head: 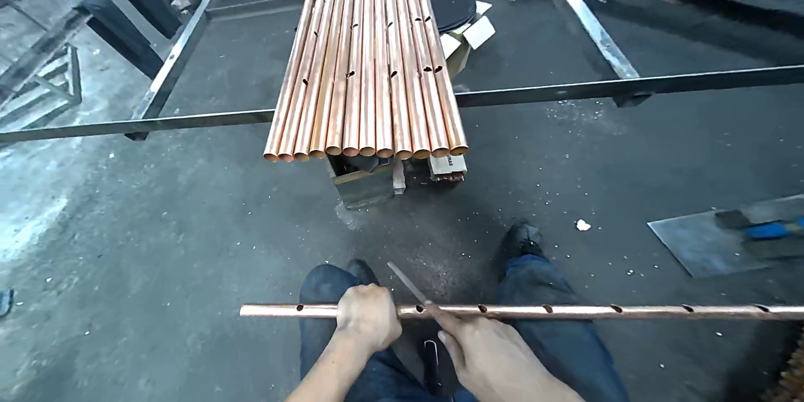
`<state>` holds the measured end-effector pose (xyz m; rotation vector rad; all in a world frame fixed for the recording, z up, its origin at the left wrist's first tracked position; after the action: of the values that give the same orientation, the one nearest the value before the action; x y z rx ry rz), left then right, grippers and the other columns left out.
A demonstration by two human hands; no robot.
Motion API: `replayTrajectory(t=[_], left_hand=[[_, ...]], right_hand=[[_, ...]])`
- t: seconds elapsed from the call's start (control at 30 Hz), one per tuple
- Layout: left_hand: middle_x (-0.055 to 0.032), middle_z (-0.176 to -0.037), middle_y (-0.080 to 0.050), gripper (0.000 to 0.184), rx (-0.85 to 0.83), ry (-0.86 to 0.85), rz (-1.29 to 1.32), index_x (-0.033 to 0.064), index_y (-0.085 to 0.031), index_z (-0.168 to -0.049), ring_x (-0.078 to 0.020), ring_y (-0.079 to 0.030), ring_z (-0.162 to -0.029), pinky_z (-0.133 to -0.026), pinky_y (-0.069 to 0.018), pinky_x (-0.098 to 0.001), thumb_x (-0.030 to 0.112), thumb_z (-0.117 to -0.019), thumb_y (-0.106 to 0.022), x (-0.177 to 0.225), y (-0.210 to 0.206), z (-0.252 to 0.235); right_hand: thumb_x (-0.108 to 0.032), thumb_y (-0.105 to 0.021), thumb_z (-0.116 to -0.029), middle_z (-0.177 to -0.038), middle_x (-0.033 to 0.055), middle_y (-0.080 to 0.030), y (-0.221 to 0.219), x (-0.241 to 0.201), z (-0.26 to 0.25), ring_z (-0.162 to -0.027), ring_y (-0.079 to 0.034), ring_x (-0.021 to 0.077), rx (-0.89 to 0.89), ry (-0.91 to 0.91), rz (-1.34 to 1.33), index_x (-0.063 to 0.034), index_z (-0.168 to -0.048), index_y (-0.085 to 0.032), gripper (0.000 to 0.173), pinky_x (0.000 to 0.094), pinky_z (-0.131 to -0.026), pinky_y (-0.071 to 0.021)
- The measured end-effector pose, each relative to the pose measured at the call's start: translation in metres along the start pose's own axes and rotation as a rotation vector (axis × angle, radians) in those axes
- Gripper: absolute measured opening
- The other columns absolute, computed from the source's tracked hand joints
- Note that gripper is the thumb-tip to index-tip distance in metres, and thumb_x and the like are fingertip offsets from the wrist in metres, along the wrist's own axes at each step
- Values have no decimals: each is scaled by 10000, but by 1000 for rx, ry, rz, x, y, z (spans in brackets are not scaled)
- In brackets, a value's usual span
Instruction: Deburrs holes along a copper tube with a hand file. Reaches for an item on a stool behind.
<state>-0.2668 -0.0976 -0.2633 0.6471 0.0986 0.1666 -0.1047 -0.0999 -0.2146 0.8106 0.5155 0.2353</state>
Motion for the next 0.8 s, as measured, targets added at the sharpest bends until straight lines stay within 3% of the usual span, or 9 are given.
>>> replayTrajectory(t=[0.07,0.2,0.33,0.4,0.47,0.53,0.67,0.73,0.8], left_hand=[[-119,-1066,-742,378,14,1,-12,106,-706,-1006,-335,-720,-1031,-807,-581,-594,447,-864,-629,-1,-3,2],[-117,-1063,-747,370,37,6,-14,110,-710,-1009,-336,-723,-1025,-819,-577,-590,443,-876,-618,1,-5,3],[-121,-1058,-754,393,161,-88,-47,118,-706,-1059,-338,-728,-1033,-853,-575,-565,452,-982,-515,7,-7,4],[-76,-1048,-761,350,339,-209,-67,125,-731,-1019,-288,-713,-1077,-937,-558,-507,416,-980,-540,1,-4,7],[10,-1127,-746,245,534,-334,-63,170,-774,-950,-251,-638,-1194,-1051,-481,-515,368,-892,-643,-14,4,11],[75,-1350,-676,189,619,-388,-67,254,-794,-956,-259,-538,-1359,-1158,-361,-611,378,-872,-679,-39,12,12],[85,-1616,-460,321,434,-291,-71,437,-759,-1173,-314,-292,-1556,-1217,-105,-734,583,-921,-622,-65,15,6],[9,-1674,-378,604,252,-219,-87,338,-744,-1243,-358,-161,-1599,-1212,7,-764,781,-856,-605,-50,14,3],[-53,-1625,-448,840,165,-214,-70,203,-730,-1274,-361,-249,-1570,-1226,-60,-752,868,-778,-596,-20,13,1]], right_hand=[[-376,-423,-1080,-1022,185,-742,1,-5,15,-919,-723,410,-49,-3,-15,-322,-1591,-415,514,606,-776,-568],[-360,-395,-1081,-953,192,-718,-3,-6,56,-803,-705,404,-8,34,-35,-292,-1590,-424,515,598,-668,-556],[-386,-423,-1067,-1103,148,-738,7,0,-14,-1062,-705,368,-169,-97,-9,-304,-1560,-454,501,597,-887,-553],[-427,-448,-1059,-1133,126,-740,22,3,-7,-1073,-702,350,-146,-88,-55,-344,-1550,-475,499,599,-898,-546],[-454,-505,-1043,-1108,115,-758,44,16,30,-970,-728,349,34,-29,-118,-354,-1553,-479,520,608,-819,-564],[-391,-529,-1043,-1152,145,-738,51,33,62,-924,-728,363,128,23,-153,-304,-1584,-438,556,608,-778,-574],[-331,-450,-1071,-1056,185,-714,11,59,76,-831,-709,396,152,17,-74,-328,-1597,-403,528,602,-674,-562],[-334,-416,-1078,-1048,181,-702,-10,64,72,-808,-704,392,149,-19,-38,-341,-1612,-365,536,593,-644,-561],[-330,-408,-1080,-1069,193,-695,-17,65,69,-819,-703,391,148,-26,-58,-320,-1622,-350,545,586,-656,-566]])
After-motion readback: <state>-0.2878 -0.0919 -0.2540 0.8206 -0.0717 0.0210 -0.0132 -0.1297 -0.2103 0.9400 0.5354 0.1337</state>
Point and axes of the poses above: each hand's wrist, its own z-axis away from the middle knuckle, its own y-axis out of the back of the hand, x = y × z, the point moved 10 cm from there along -z, towards the middle knuckle
